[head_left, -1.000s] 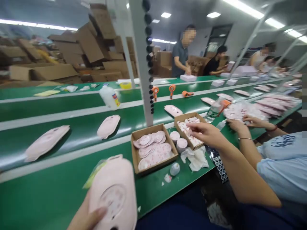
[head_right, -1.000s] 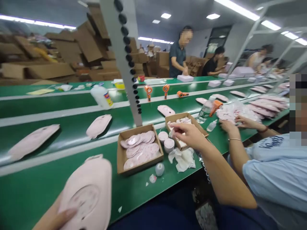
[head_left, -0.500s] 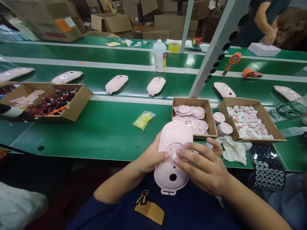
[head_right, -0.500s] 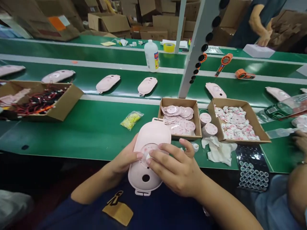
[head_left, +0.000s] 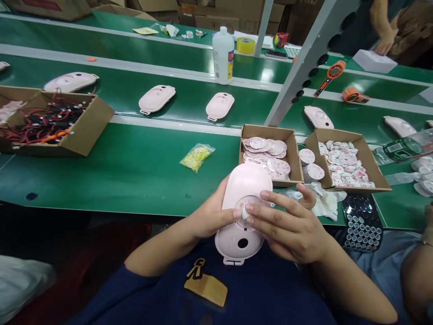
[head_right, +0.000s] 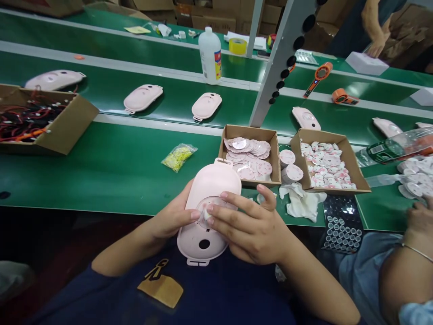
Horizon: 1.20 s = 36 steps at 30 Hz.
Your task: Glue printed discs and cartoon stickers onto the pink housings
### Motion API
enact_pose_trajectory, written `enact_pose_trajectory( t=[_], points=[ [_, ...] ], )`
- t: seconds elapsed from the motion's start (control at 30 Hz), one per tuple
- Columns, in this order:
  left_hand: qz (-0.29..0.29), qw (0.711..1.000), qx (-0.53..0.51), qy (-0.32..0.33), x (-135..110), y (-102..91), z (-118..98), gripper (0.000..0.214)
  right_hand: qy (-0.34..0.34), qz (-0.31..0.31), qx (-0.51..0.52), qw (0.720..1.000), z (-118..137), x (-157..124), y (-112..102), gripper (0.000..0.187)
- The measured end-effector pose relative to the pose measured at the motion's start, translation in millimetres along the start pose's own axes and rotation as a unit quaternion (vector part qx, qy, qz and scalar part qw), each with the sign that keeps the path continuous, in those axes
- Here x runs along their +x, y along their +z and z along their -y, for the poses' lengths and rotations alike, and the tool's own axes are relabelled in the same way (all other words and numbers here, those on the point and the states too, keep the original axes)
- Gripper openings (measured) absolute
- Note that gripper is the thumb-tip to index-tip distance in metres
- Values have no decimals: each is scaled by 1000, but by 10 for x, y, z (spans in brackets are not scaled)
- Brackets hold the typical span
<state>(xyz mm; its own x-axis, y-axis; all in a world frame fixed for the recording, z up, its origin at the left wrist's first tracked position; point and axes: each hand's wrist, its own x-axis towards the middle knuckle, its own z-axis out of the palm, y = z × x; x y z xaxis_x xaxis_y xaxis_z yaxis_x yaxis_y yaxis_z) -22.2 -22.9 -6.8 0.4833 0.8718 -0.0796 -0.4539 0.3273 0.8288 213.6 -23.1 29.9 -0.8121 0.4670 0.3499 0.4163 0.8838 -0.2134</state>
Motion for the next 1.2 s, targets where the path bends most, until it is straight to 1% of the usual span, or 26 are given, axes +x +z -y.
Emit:
enact_pose_trajectory(
  t=[0.1, 0.2, 0.23, 0.27, 0.3, 0.33, 0.37, 0.4, 0.43, 0.47, 0.5, 0.53, 0.6, 0.67, 0.73, 0.9, 1.0, 1.07, 1.2],
  points=[
    [-29, 1000, -3, 3, -12, 57, -35, 79, -5, -7, -31, 999, 14, 35, -5, 58],
    [-46, 999, -13, -3, -5, 82, -63, 78, 10, -16, -43, 999, 44, 43, 36, 58],
    [-53, 998, -17, -2, 0, 80, -66, 79, 21, -35, -33, 999, 58, 38, 64, 60],
    [-62, 998, -20, 0, 3, 74, -66, 82, 45, -68, -8, 997, 75, 32, 99, 62],
    [-73, 997, -22, 3, 5, 67, -61, 85, 84, -111, 38, 990, 97, 29, 141, 65],
    [-83, 996, -20, 7, 4, 58, -53, 87, 134, -157, 105, 973, 123, 31, 188, 68],
    [-89, 996, -16, 12, 0, 50, -41, 87, 187, -189, 190, 945, 152, 40, 237, 72],
    [-94, 995, -10, 19, -7, 41, -26, 87, 234, -200, 283, 908, 181, 56, 287, 77],
    [-96, 995, 0, 27, -16, 32, -9, 86, 267, -191, 371, 869, 209, 78, 334, 81],
    [-95, 995, 10, 35, -26, 22, 10, 85, 285, -173, 445, 831, 234, 104, 376, 85],
    [-91, 995, 20, 42, -37, 12, 29, 85, 291, -157, 502, 799, 254, 133, 411, 87],
    [-88, 995, 31, 49, -47, 2, 45, 85, 292, -146, 541, 775, 268, 160, 438, 89],
    [-89, 993, 50, 51, -64, -16, 70, 87, 297, -155, 580, 742, 285, 207, 464, 87],
    [-94, 993, 60, 47, -76, -28, 82, 90, 306, -172, 592, 725, 290, 238, 462, 86],
    [-99, 992, 61, 40, -81, -35, 90, 93, 310, -178, 591, 723, 290, 251, 446, 85],
    [-94, 991, 84, 50, -73, -41, 108, 91, 310, -184, 571, 737, 289, 232, 424, 80],
    [-93, 988, 109, 59, -58, -5, 58, 95, 314, -181, 558, 747, 292, 199, 430, 78],
    [-101, 986, 121, 50, -52, 44, 0, 97, 313, -176, 539, 762, 300, 178, 436, 77],
    [-101, 987, 119, 26, -54, 142, -59, 90, 298, -173, 475, 810, 326, 167, 450, 80]
  ],
)
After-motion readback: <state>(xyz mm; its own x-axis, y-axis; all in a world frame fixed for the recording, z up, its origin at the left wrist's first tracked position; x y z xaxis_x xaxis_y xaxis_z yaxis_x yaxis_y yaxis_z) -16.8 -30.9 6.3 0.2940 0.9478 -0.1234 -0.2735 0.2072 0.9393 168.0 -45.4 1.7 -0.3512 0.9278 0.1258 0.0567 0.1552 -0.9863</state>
